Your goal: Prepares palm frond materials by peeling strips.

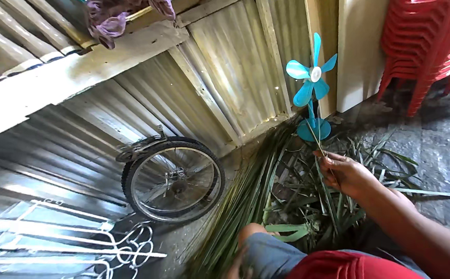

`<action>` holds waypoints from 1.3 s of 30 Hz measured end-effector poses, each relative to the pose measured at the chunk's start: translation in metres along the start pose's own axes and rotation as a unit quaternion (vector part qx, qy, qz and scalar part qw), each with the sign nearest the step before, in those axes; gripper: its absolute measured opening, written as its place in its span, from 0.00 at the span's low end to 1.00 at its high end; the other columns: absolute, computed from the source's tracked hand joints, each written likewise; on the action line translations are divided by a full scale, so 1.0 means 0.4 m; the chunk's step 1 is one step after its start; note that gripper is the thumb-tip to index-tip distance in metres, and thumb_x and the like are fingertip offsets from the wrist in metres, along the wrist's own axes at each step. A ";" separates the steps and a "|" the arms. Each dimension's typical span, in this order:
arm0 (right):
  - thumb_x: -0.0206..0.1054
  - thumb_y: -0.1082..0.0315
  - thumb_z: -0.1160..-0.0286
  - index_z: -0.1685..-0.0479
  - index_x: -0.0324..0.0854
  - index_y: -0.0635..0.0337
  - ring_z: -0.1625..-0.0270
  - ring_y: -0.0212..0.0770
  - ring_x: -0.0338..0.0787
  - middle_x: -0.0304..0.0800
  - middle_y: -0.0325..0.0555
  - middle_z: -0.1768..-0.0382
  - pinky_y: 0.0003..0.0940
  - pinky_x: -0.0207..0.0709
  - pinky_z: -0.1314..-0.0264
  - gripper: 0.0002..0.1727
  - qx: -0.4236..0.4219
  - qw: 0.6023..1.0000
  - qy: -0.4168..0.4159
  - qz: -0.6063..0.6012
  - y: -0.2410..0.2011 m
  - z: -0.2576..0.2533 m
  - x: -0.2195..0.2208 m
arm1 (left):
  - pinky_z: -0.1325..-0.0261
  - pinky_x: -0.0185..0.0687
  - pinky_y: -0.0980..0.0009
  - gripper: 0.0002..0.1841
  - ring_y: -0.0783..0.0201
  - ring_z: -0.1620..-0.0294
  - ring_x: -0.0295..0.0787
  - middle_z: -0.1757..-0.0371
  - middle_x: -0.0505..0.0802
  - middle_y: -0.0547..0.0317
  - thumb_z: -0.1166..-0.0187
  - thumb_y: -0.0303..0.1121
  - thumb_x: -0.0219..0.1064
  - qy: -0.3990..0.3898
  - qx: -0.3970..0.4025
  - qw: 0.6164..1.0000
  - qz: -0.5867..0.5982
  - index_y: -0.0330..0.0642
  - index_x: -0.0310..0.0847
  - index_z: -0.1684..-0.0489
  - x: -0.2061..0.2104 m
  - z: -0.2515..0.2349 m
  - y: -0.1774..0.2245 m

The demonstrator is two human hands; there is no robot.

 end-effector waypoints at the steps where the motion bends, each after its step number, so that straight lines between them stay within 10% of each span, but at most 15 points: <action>1: 0.66 0.64 0.26 0.29 0.78 0.57 0.83 0.28 0.74 0.78 0.35 0.77 0.23 0.73 0.82 0.24 -0.001 1.000 -0.016 -0.004 -0.006 0.006 0.018 | 0.22 0.80 0.52 0.30 0.54 0.27 0.86 0.25 0.86 0.48 0.21 0.30 0.70 0.012 0.054 0.997 0.061 0.39 0.71 0.16 0.005 -0.036 0.055; 4: 0.70 0.62 0.28 0.32 0.80 0.56 0.83 0.28 0.75 0.79 0.35 0.76 0.23 0.74 0.82 0.24 -0.003 0.999 -0.050 -0.011 -0.016 0.019 0.057 | 0.48 0.95 0.63 0.20 0.63 0.54 0.95 0.46 0.95 0.54 0.14 0.32 0.64 0.002 0.210 0.950 0.231 0.38 0.79 0.26 0.015 -0.118 0.240; 8: 0.69 0.61 0.27 0.30 0.79 0.56 0.82 0.28 0.75 0.79 0.35 0.75 0.23 0.73 0.81 0.25 -0.015 0.999 -0.051 -0.007 -0.030 0.030 0.057 | 0.71 0.83 0.77 0.13 0.74 0.75 0.83 0.67 0.92 0.60 0.12 0.29 0.60 0.030 0.243 0.908 0.340 0.36 0.90 0.41 0.014 -0.168 0.376; 12: 0.72 0.63 0.32 0.17 0.70 0.53 0.83 0.27 0.73 0.79 0.35 0.74 0.23 0.71 0.82 0.37 -0.024 0.996 -0.066 0.046 -0.021 0.049 0.050 | 0.74 0.77 0.80 0.11 0.75 0.75 0.81 0.66 0.93 0.58 0.17 0.25 0.65 0.083 0.170 0.896 0.401 0.35 0.91 0.45 -0.004 -0.181 0.426; 18: 0.77 0.72 0.35 0.22 0.79 0.54 0.73 0.26 0.82 0.93 0.40 0.53 0.22 0.77 0.74 0.33 0.000 0.970 -0.177 0.166 0.099 0.137 0.122 | 0.75 0.78 0.80 0.09 0.76 0.78 0.81 0.68 0.93 0.57 0.17 0.24 0.65 0.081 0.192 0.872 0.443 0.34 0.90 0.48 -0.012 -0.178 0.471; 25: 0.79 0.76 0.36 0.25 0.82 0.54 0.67 0.26 0.86 0.95 0.40 0.52 0.22 0.80 0.68 0.33 0.007 0.965 -0.195 0.175 0.159 0.144 0.130 | 0.77 0.76 0.81 0.10 0.77 0.81 0.79 0.75 0.91 0.60 0.18 0.21 0.62 0.073 0.184 0.863 0.465 0.37 0.90 0.65 0.006 -0.174 0.473; 39: 0.77 0.73 0.38 0.27 0.84 0.50 0.77 0.27 0.80 0.93 0.41 0.57 0.23 0.76 0.77 0.32 0.046 0.990 -0.136 0.011 0.145 0.121 0.090 | 0.81 0.69 0.85 0.10 0.81 0.84 0.75 0.78 0.88 0.64 0.16 0.26 0.62 -0.100 0.099 0.838 0.528 0.39 0.93 0.57 0.042 -0.139 0.423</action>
Point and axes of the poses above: each hand's wrist, its own z-axis away from the middle knuckle, its own x-axis out of the palm, y = z × x, the point moved 6 cm from there along -z, towards the middle knuckle
